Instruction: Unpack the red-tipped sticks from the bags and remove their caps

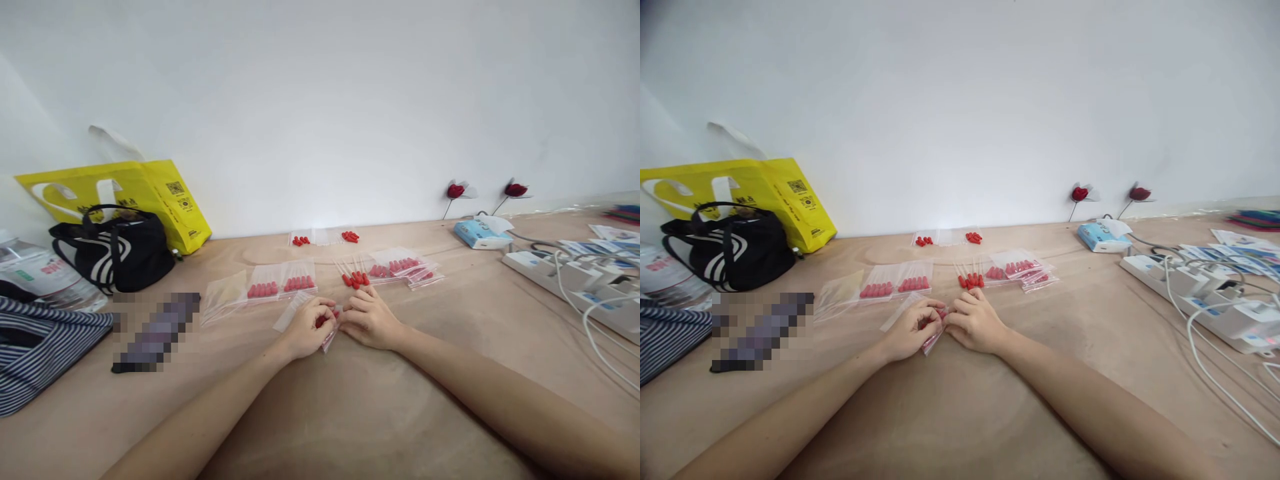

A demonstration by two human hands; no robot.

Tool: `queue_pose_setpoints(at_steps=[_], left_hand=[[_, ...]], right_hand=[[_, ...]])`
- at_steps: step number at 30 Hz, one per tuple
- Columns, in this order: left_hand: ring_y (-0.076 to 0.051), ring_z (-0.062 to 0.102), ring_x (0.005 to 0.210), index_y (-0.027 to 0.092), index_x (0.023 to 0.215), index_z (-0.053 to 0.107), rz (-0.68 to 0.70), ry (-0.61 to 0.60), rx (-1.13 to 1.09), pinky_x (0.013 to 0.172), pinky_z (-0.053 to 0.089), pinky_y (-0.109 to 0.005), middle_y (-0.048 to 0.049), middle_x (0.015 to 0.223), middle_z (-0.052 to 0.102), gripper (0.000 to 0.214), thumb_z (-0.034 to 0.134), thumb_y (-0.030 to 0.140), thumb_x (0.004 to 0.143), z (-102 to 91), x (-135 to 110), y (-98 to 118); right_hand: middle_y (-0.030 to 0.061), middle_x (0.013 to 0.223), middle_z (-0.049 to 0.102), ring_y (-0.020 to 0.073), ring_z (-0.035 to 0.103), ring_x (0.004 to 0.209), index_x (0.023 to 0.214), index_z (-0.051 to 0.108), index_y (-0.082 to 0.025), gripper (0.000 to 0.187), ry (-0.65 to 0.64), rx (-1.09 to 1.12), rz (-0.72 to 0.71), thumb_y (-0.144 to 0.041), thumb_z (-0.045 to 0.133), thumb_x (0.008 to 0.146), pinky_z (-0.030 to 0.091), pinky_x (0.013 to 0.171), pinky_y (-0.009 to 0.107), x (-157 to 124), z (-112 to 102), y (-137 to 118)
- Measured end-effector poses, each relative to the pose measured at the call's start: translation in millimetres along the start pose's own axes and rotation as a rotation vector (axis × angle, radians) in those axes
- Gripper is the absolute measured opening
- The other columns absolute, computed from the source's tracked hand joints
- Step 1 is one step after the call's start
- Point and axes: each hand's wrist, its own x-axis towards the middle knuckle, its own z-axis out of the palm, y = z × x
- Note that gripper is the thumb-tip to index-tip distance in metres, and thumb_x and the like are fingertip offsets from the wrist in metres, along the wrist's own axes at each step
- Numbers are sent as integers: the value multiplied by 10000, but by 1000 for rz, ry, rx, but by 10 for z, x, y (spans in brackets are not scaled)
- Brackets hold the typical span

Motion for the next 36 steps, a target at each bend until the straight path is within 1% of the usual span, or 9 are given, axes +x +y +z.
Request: queue_pose_setpoints(at_steps=[3,7,11,15,19,24,31,34,36], left_hand=[[-183,551,941,162,583,559,13,0,-3,832,424,-315,-60,1000,573,158,487,148,724,3,-2,-5],[-196,534,961,164,576,533,35,48,75,826,427,-327,-65,937,573,140,497,139,709,11,-19,32],[-215,509,981,167,599,530,126,58,171,843,418,-355,-81,965,557,99,533,169,698,28,-55,81],[-201,483,1007,173,678,550,207,38,196,885,392,-366,-75,995,556,160,429,147,779,40,-69,75],[-175,501,964,171,647,540,201,37,111,860,405,-341,-67,986,562,214,392,134,797,58,-54,26],[-175,506,941,167,631,522,190,58,67,850,401,-354,-69,984,572,215,384,122,790,101,-46,-6],[-180,501,972,180,609,466,167,93,61,862,396,-358,-65,1007,582,177,391,83,736,127,-46,-40],[-182,503,997,187,589,426,114,157,17,868,398,-368,-69,983,592,190,362,90,740,99,-42,-61],[-186,501,1022,187,573,410,68,163,-11,869,399,-371,-68,961,598,211,344,113,759,65,-45,-59]], right_hand=[[-3,678,572,129,412,695,707,588,-205,150,64,-52,-23,-213,486,817,277,720,306,18,25,-24],[-4,617,543,130,386,663,647,566,-192,193,96,-125,-77,-166,463,807,272,715,312,28,27,-37],[4,605,527,130,377,649,641,559,-182,207,102,-186,-79,-149,436,804,272,713,318,27,10,-42],[2,648,568,130,401,678,692,588,-203,194,95,-153,-80,-164,446,818,271,724,322,17,13,-29],[-7,698,603,126,417,701,716,605,-226,153,79,-73,-70,-219,495,821,274,725,317,7,30,-4],[-7,654,592,126,420,690,671,590,-209,213,41,-45,-94,-166,454,828,277,703,308,16,36,-7],[-5,648,583,124,419,691,675,564,-187,212,15,-49,-130,-134,419,821,269,734,309,53,52,-32],[-1,657,577,119,423,692,658,551,-185,236,-36,-47,-143,-138,401,835,261,737,309,46,50,-32],[1,677,579,117,427,702,661,550,-184,227,-57,-32,-127,-158,414,840,259,739,311,29,35,-24]])
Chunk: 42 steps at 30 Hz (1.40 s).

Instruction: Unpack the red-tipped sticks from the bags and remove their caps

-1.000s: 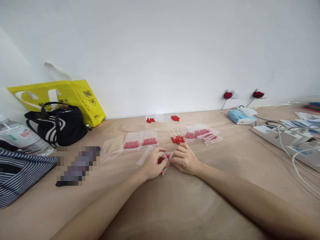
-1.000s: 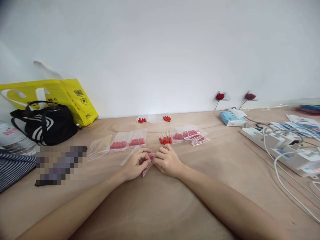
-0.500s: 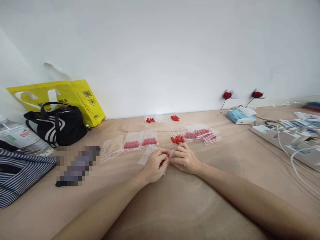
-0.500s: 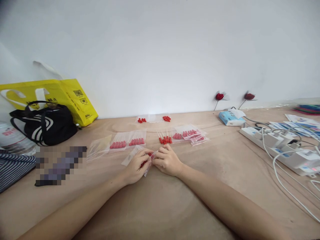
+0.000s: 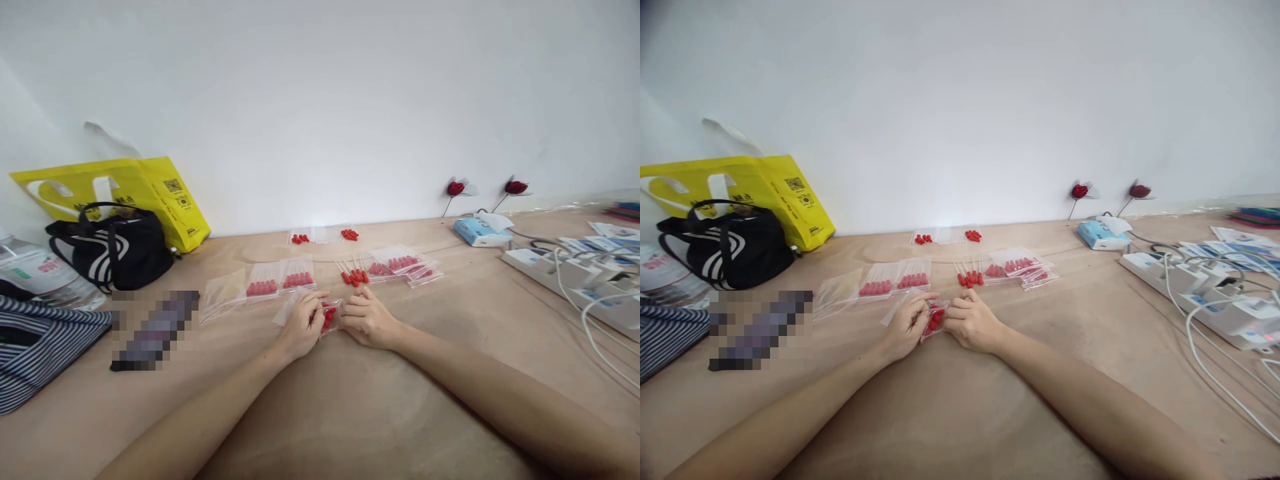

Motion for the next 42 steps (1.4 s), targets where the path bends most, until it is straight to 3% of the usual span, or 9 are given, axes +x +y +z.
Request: queue_pose_setpoints(at_steps=[3,7,13,20,25,29,33,38,42], left_hand=[[-198,485,1067,183,635,465,-36,-48,-12,869,401,-363,-64,980,599,199,357,190,802,-74,-2,4],[-206,480,1080,196,952,523,-5,-109,79,909,377,-373,-61,1114,563,199,398,282,824,-213,-20,-82],[-210,433,1133,205,1091,517,83,-233,225,980,312,-390,-68,1197,522,298,440,274,812,-377,-96,-215],[-214,463,1084,215,1079,536,83,-205,277,943,345,-393,-60,1152,548,316,498,319,783,-371,-121,-202],[-217,477,1059,211,1062,538,66,-164,291,922,363,-397,-60,1134,556,312,515,312,767,-343,-112,-255],[-218,495,1027,207,1016,555,57,-124,312,902,378,-396,-52,1089,576,284,539,293,747,-308,-108,-262],[-215,509,978,210,980,569,45,-78,329,859,400,-385,-46,1026,593,257,539,329,754,-272,-104,-246],[-211,505,964,208,978,569,75,-61,337,848,400,-381,-47,1011,589,251,530,336,765,-255,-112,-244],[-211,499,974,204,982,566,87,-60,330,859,394,-381,-49,1016,585,261,534,341,763,-251,-108,-247]], right_hand=[[5,682,572,125,429,715,689,568,-188,196,-23,33,52,-223,449,841,266,738,312,-49,-47,30],[15,729,571,141,433,738,752,611,-201,159,-52,121,122,-325,521,793,282,749,325,-124,-135,87],[4,819,627,136,455,753,761,637,-215,114,-80,225,205,-234,526,781,294,731,316,-113,-142,87],[12,765,642,156,486,761,850,642,-230,117,-105,191,411,-254,555,774,277,700,317,-97,-82,41],[65,896,632,188,500,848,1187,477,-193,468,-166,260,525,-350,576,758,304,749,324,-96,-100,58],[43,918,628,198,503,882,1024,588,-242,367,-258,358,559,-464,570,732,300,789,334,-21,-137,45],[9,941,623,206,510,897,956,612,-271,456,-244,399,632,-518,672,577,292,799,336,58,-146,3],[-27,770,610,156,525,765,879,580,-221,340,-251,374,701,-326,686,573,292,733,288,118,-150,-86],[26,834,605,185,502,831,973,512,-188,301,-233,189,637,-213,547,675,263,734,308,124,-158,-160]])
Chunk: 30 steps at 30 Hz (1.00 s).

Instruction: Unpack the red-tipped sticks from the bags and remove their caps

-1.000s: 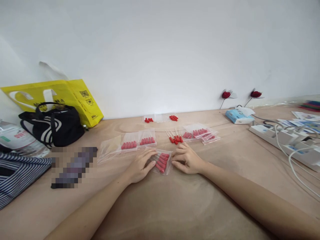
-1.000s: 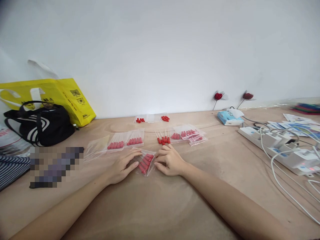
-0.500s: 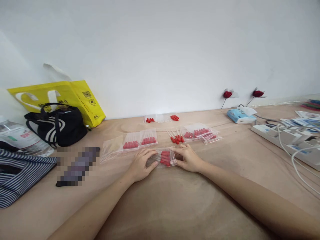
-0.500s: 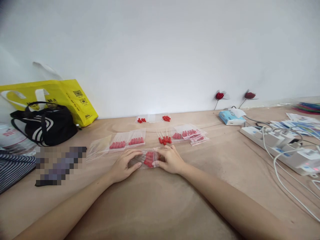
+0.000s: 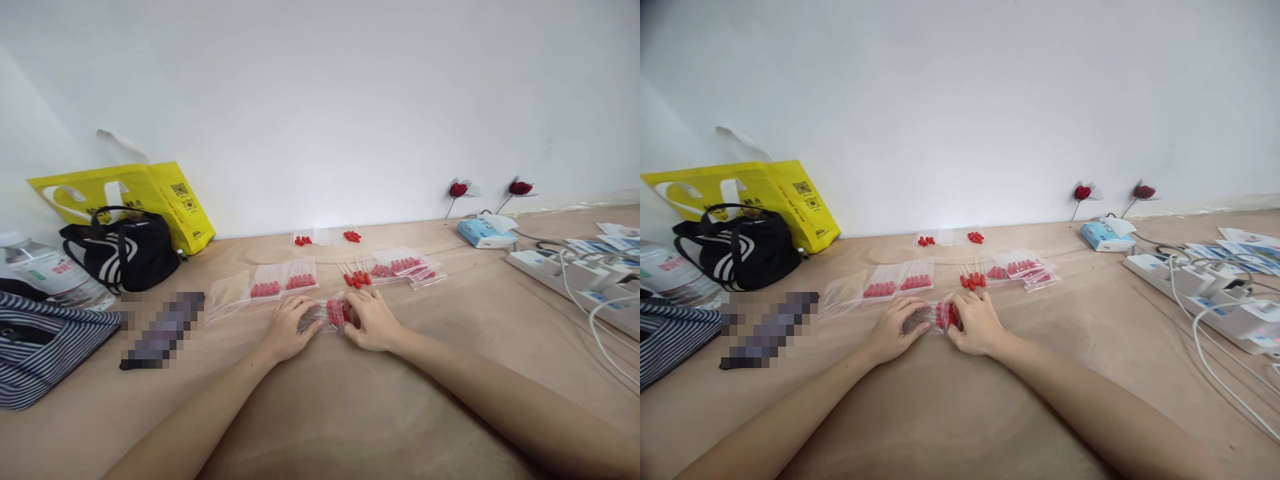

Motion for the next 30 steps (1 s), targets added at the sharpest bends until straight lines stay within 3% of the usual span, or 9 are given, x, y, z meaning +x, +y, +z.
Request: queue_pose_setpoints(at_steps=[4,7,13,20,24,26,30], left_hand=[[-209,497,976,202,988,561,-6,5,-8,856,398,-378,-47,1018,584,267,538,339,760,3,3,-5],[-209,496,979,203,988,561,-1,9,-1,858,397,-378,-48,1020,583,262,531,336,765,4,-3,-12],[-213,502,977,212,992,565,3,-11,13,861,391,-382,-48,1033,581,264,526,349,769,3,-4,-11],[-208,503,976,219,982,567,0,-20,9,860,392,-378,-41,1029,581,248,518,344,774,-2,3,-9],[-206,504,974,215,978,570,-1,-24,11,862,391,-377,-41,1031,581,247,516,344,774,6,-3,-16],[-207,503,974,215,980,572,-3,-25,15,864,389,-380,-42,1034,581,251,516,347,774,7,-7,-18],[-211,505,973,216,978,578,-7,-26,8,861,392,-386,-47,1038,580,250,514,346,774,0,-11,-20]], right_hand=[[66,890,596,203,494,861,922,495,-177,199,-9,-69,-30,-297,472,766,256,736,323,-16,-9,3],[48,854,591,186,507,800,864,477,-179,253,-65,-19,-4,-356,552,701,278,716,303,7,-20,10],[51,822,561,164,498,718,868,441,-170,214,-43,21,47,-166,479,658,327,654,267,30,66,31],[28,796,513,145,473,709,869,471,-172,261,-37,168,-138,-67,464,630,365,641,245,6,-3,213],[25,841,535,119,483,702,949,533,-177,262,-27,376,-221,-111,527,696,386,628,223,23,-24,255],[22,839,555,104,491,672,957,573,-186,227,-24,475,-197,-175,548,732,394,608,216,28,14,270],[6,714,571,84,479,562,840,623,-168,177,-6,659,3,-282,608,704,389,531,213,29,47,371]])
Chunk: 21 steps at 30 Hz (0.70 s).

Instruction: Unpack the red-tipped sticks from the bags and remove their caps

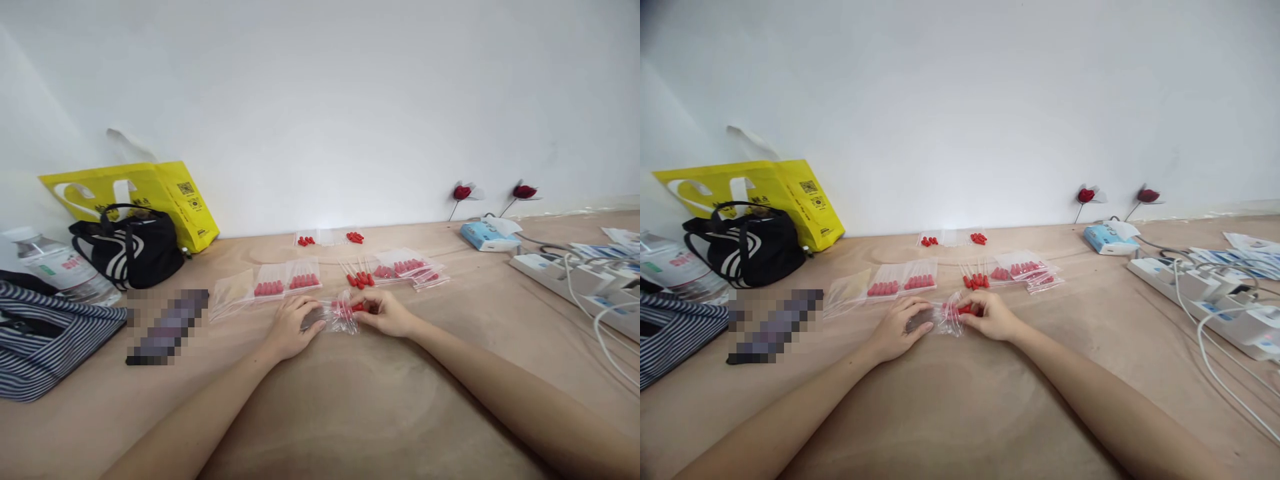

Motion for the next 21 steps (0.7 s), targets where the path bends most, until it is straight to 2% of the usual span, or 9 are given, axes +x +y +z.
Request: queue_pose_setpoints(at_steps=[2,4,6,8,10,12,15,18,21], left_hand=[[-216,503,981,218,980,578,-5,-3,-6,862,393,-392,-50,1044,578,251,514,346,774,-3,-1,-3],[-217,501,987,218,981,577,-11,-7,-13,864,393,-396,-51,1048,575,252,519,345,771,-3,0,-8],[-215,501,985,218,980,575,-11,-7,-25,865,394,-397,-49,1045,575,252,524,344,768,1,1,-16],[-212,497,991,219,983,574,-2,-5,-36,872,392,-395,-48,1042,571,255,528,345,765,4,2,-23],[-215,483,1011,218,982,577,1,4,-37,886,386,-394,-52,1045,561,259,536,345,760,4,2,-27],[-221,467,1032,214,975,582,-8,10,-32,896,379,-399,-58,1052,550,259,543,344,755,1,2,-27],[-227,461,1038,212,970,584,-25,2,-30,895,378,-411,-61,1053,544,257,542,345,754,-8,3,-20],[-226,464,1033,208,977,582,-32,-15,-32,896,378,-413,-63,1055,543,262,536,344,759,-17,7,-11],[-228,463,1039,207,975,584,-39,-31,-35,901,375,-416,-63,1058,544,261,533,346,760,-22,10,-8]], right_hand=[[9,719,596,94,516,585,812,609,-162,193,37,139,81,-299,627,677,411,555,226,6,-136,31],[13,743,617,108,553,634,794,595,-162,195,60,252,139,-295,637,657,433,598,243,21,-358,38],[5,700,617,102,546,589,775,594,-161,212,99,258,197,-285,665,618,432,571,241,46,-617,33],[-1,668,615,92,532,543,756,588,-162,213,220,248,228,-300,663,613,433,550,239,81,-832,35],[5,677,619,85,526,516,739,574,-162,224,374,241,225,-326,659,611,436,539,240,124,-935,59],[15,682,619,94,536,512,748,568,-160,254,513,193,229,-350,659,605,438,528,245,175,-904,109],[18,655,602,121,560,534,779,570,-153,288,631,51,241,-373,647,610,444,531,256,263,-688,207],[24,687,599,136,569,593,774,576,-155,254,654,-137,211,-373,606,649,450,597,277,353,-457,283],[23,699,580,143,545,627,723,580,-162,208,633,-362,185,-358,595,653,431,640,289,427,-329,314]])
